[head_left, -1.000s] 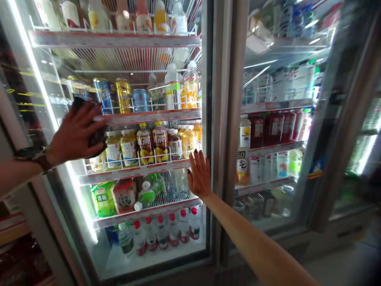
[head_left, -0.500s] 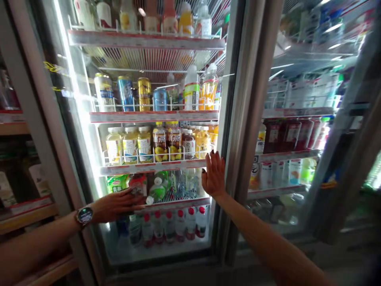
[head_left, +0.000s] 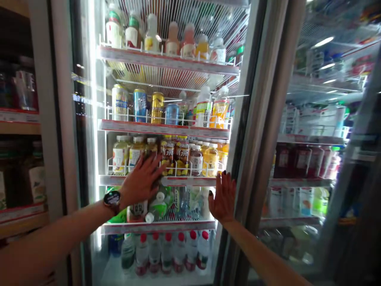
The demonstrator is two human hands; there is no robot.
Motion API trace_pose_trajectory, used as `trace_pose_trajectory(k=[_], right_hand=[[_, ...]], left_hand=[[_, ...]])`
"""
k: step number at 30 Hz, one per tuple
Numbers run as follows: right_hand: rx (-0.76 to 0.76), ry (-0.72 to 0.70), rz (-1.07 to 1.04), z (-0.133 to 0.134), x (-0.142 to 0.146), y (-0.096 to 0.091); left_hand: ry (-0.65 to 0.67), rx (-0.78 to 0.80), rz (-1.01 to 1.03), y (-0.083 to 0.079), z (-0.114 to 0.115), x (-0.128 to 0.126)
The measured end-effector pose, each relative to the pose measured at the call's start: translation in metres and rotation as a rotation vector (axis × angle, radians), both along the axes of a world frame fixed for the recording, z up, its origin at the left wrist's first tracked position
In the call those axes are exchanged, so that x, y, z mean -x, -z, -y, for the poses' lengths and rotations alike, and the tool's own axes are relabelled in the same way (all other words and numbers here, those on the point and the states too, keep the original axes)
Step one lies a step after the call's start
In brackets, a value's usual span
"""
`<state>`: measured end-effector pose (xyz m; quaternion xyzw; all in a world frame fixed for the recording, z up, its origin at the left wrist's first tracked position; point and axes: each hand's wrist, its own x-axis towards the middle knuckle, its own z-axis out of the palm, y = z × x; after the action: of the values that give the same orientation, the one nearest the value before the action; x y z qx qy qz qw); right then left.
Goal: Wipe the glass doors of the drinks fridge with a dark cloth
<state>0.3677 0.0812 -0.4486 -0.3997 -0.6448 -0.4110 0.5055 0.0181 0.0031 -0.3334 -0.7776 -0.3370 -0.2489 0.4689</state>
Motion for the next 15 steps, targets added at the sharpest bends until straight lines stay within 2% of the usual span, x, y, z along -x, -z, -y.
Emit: trace_pose_trajectory(k=[2, 3, 4, 5, 6, 7, 8, 10, 11, 13, 14, 15], right_hand=[[0.014, 0.006, 0.002, 0.003, 0.001, -0.002], [0.028, 0.005, 0.008, 0.006, 0.002, -0.003], [0.046, 0.002, 0.014, 0.009, 0.003, -0.004], [0.064, -0.005, 0.019, 0.013, 0.003, -0.005], [0.084, -0.019, 0.022, 0.018, 0.004, -0.007], [0.103, -0.04, 0.025, 0.023, 0.004, -0.008], [0.118, -0.065, 0.025, 0.028, 0.004, -0.009], [0.133, -0.117, 0.007, 0.038, 0.005, -0.013], [0.135, -0.146, 0.0, 0.043, 0.006, -0.016], [0.135, -0.205, 0.004, 0.053, 0.012, -0.027], [0.128, -0.236, 0.015, 0.059, 0.017, -0.035], [0.114, -0.271, 0.031, 0.065, 0.024, -0.047]], left_hand=[[0.028, 0.11, -0.184, 0.056, 0.005, 0.005], [0.055, 0.156, -0.277, 0.078, 0.009, 0.015], [0.086, 0.199, -0.37, 0.092, 0.015, 0.028], [0.118, 0.235, -0.455, 0.098, 0.021, 0.044], [0.142, 0.261, -0.523, 0.094, 0.026, 0.062], [0.149, 0.276, -0.566, 0.081, 0.03, 0.08], [0.14, 0.277, -0.578, 0.06, 0.032, 0.096], [0.093, 0.233, -0.514, 0.0, 0.033, 0.117], [0.065, 0.185, -0.437, -0.035, 0.031, 0.119], [0.029, 0.037, -0.219, -0.097, 0.025, 0.103], [0.019, -0.05, -0.086, -0.119, 0.021, 0.086], [0.014, -0.125, 0.041, -0.135, 0.015, 0.064]])
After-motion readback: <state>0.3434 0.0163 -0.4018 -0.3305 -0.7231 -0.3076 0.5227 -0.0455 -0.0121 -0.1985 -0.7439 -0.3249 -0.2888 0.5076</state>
